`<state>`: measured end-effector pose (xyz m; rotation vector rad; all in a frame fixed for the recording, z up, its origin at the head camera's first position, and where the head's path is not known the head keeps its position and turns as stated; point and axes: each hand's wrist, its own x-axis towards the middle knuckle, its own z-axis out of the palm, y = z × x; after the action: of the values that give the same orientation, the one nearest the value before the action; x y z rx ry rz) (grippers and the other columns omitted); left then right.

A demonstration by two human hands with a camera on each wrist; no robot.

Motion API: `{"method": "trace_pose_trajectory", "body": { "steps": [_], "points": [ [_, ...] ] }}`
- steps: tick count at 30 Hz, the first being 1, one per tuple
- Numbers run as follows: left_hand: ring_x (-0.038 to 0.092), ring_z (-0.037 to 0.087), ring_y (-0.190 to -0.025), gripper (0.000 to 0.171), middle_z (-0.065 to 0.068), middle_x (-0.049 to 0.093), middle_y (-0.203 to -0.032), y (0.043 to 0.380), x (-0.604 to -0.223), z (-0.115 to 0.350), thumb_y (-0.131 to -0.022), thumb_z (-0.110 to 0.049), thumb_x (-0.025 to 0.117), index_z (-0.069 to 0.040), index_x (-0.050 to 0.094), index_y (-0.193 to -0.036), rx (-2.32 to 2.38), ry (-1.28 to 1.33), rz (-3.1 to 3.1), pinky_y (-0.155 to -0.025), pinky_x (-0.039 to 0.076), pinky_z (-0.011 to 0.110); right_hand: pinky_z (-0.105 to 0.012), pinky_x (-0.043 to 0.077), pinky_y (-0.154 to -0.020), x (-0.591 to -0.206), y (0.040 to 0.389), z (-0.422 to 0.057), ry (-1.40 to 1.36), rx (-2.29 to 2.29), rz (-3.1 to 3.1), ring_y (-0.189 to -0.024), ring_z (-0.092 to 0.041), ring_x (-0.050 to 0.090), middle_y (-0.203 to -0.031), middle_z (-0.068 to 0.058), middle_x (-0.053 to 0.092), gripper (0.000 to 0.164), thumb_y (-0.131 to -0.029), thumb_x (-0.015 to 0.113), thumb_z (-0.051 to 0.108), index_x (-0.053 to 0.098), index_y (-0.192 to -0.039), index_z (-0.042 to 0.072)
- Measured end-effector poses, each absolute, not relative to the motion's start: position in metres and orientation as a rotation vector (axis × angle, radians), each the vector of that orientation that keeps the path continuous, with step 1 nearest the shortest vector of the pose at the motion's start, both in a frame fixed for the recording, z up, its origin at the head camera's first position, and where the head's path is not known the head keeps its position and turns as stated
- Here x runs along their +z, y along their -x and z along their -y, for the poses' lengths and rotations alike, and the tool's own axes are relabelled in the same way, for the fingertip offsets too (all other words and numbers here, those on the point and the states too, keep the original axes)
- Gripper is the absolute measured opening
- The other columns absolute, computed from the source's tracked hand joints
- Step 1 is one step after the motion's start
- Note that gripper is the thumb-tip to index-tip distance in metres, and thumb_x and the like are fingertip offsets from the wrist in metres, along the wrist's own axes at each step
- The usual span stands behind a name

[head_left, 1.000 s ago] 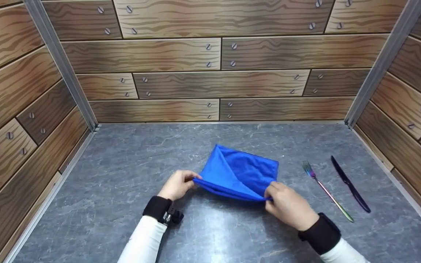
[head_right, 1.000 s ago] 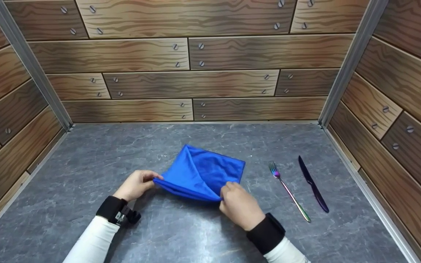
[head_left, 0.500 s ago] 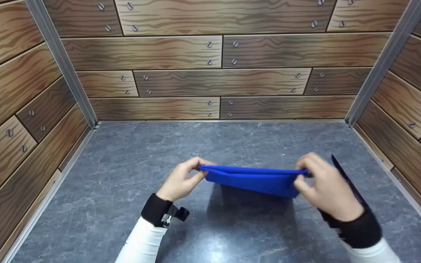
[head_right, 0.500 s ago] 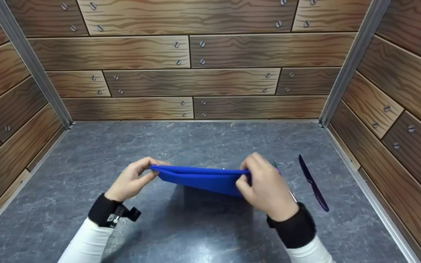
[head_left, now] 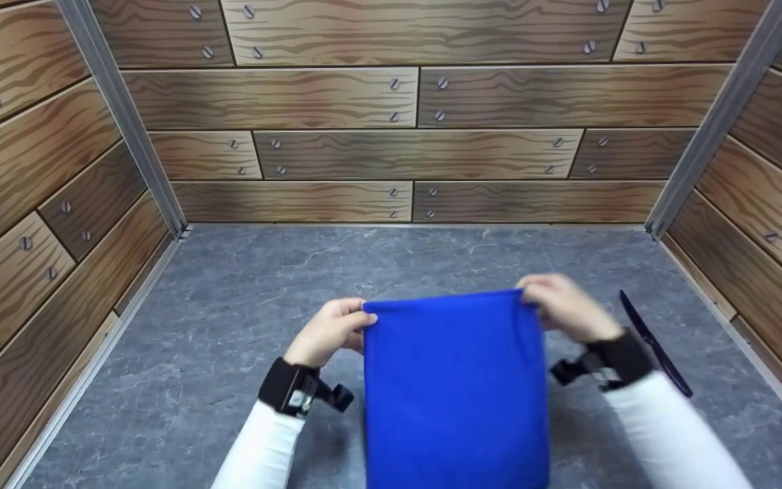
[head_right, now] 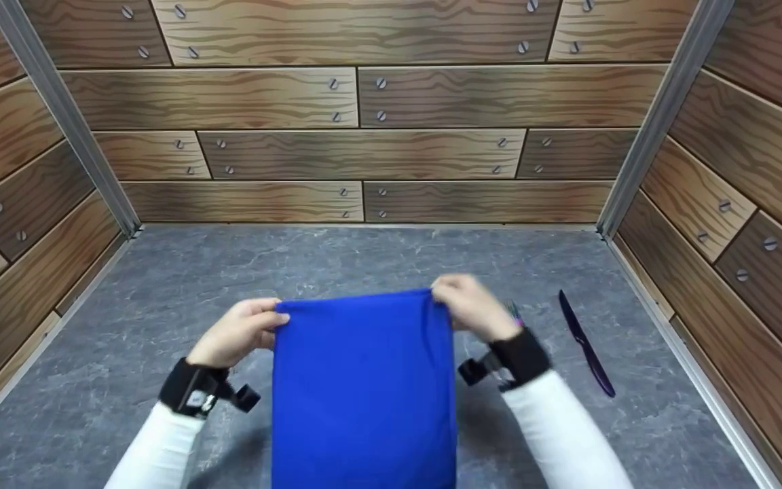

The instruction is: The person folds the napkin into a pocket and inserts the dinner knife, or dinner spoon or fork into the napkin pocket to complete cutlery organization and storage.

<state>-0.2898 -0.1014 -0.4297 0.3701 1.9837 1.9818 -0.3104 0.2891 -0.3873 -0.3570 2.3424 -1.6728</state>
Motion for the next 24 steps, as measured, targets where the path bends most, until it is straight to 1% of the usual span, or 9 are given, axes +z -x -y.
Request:
{"method": "trace_pose_trajectory", "body": {
  "steps": [2,4,7,10,13,16,19,21,24],
  "points": [
    [0.070,0.003,-0.062,0.019,-0.008,0.069,-0.078,0.305,-0.448,0.100,-0.109,-0.005,0.061,-0.013,0.068,-0.094,1.916,-0.216,-2.037,-0.064,0.061,0.019,-0.020,0.060,-0.067,-0.418,0.332,-0.284,0.278,-1.652,-2.229,-0.068,0.000,0.062,-0.079,0.013,0.060,0.027,-0.107,0.051,0.007,0.063,-0.087,0.021],
    [0.066,0.002,-0.059,0.025,-0.008,0.063,-0.075,0.317,-0.464,0.099,-0.109,-0.006,0.060,-0.016,0.063,-0.086,1.851,-0.099,-2.094,-0.061,0.059,0.018,-0.017,0.050,-0.058,-0.444,0.348,-0.277,0.195,-1.646,-2.190,-0.060,0.003,0.051,-0.070,0.016,0.051,0.029,-0.104,0.052,0.007,0.055,-0.079,0.023],
    [0.060,0.002,-0.056,0.033,-0.009,0.055,-0.070,0.330,-0.480,0.097,-0.108,-0.007,0.061,-0.019,0.053,-0.078,1.771,0.026,-2.174,-0.058,0.055,0.018,-0.015,0.039,-0.054,-0.468,0.364,-0.267,0.116,-1.656,-2.163,-0.053,0.004,0.038,-0.060,0.019,0.040,0.032,-0.099,0.052,0.007,0.047,-0.073,0.025],
    [0.055,0.003,-0.055,0.036,-0.010,0.048,-0.066,0.339,-0.485,0.095,-0.106,-0.007,0.061,-0.020,0.049,-0.075,1.698,0.082,-2.248,-0.057,0.053,0.020,-0.016,0.042,-0.056,-0.479,0.375,-0.260,0.019,-1.668,-2.146,-0.054,0.003,0.039,-0.060,0.018,0.040,0.029,-0.097,0.051,0.006,0.047,-0.074,0.024],
    [0.052,0.005,-0.056,0.033,-0.009,0.046,-0.068,0.347,-0.484,0.091,-0.108,-0.007,0.062,-0.018,0.049,-0.079,1.617,0.143,-2.311,-0.055,0.052,0.020,-0.016,0.046,-0.058,-0.480,0.383,-0.256,-0.040,-1.608,-2.160,-0.056,0.002,0.043,-0.063,0.017,0.041,0.024,-0.095,0.050,0.006,0.046,-0.079,0.023],
    [0.054,0.008,-0.056,0.021,-0.004,0.051,-0.072,0.356,-0.484,0.089,-0.109,-0.008,0.061,-0.014,0.054,-0.090,1.543,0.199,-2.348,-0.051,0.051,0.019,-0.017,0.046,-0.059,-0.481,0.388,-0.258,-0.041,-1.462,-2.257,-0.058,0.000,0.043,-0.065,0.015,0.040,0.025,-0.098,0.052,0.007,0.045,-0.078,0.022],
    [0.064,0.012,-0.054,0.014,0.004,0.063,-0.073,0.376,-0.505,0.090,-0.110,-0.010,0.061,-0.005,0.064,-0.097,1.411,0.172,-2.463,-0.049,0.055,0.021,-0.019,0.050,-0.056,-0.493,0.403,-0.270,0.033,-1.249,-2.436,-0.055,-0.003,0.049,-0.064,0.011,0.045,0.030,-0.106,0.056,0.015,0.051,-0.076,0.019],
    [0.075,0.017,-0.062,0.013,0.008,0.074,-0.080,0.390,-0.522,0.091,-0.110,-0.015,0.066,-0.004,0.070,-0.103,1.268,0.128,-2.623,-0.057,0.061,0.025,-0.025,0.055,-0.061,-0.510,0.420,-0.284,0.116,-1.063,-2.637,-0.061,-0.009,0.058,-0.069,0.006,0.055,0.033,-0.111,0.059,0.024,0.060,-0.079,0.015],
    [0.087,0.030,-0.098,0.021,0.016,0.086,-0.105,0.410,-0.549,0.092,-0.110,-0.021,0.072,-0.002,0.077,-0.118,1.048,0.001,-2.885,-0.088,0.071,0.041,-0.041,0.065,-0.078,-0.540,0.447,-0.306,0.207,-0.874,-2.910,-0.078,-0.023,0.075,-0.086,-0.009,0.077,0.030,-0.112,0.066,0.029,0.076,-0.095,0.006]
  ]
}}
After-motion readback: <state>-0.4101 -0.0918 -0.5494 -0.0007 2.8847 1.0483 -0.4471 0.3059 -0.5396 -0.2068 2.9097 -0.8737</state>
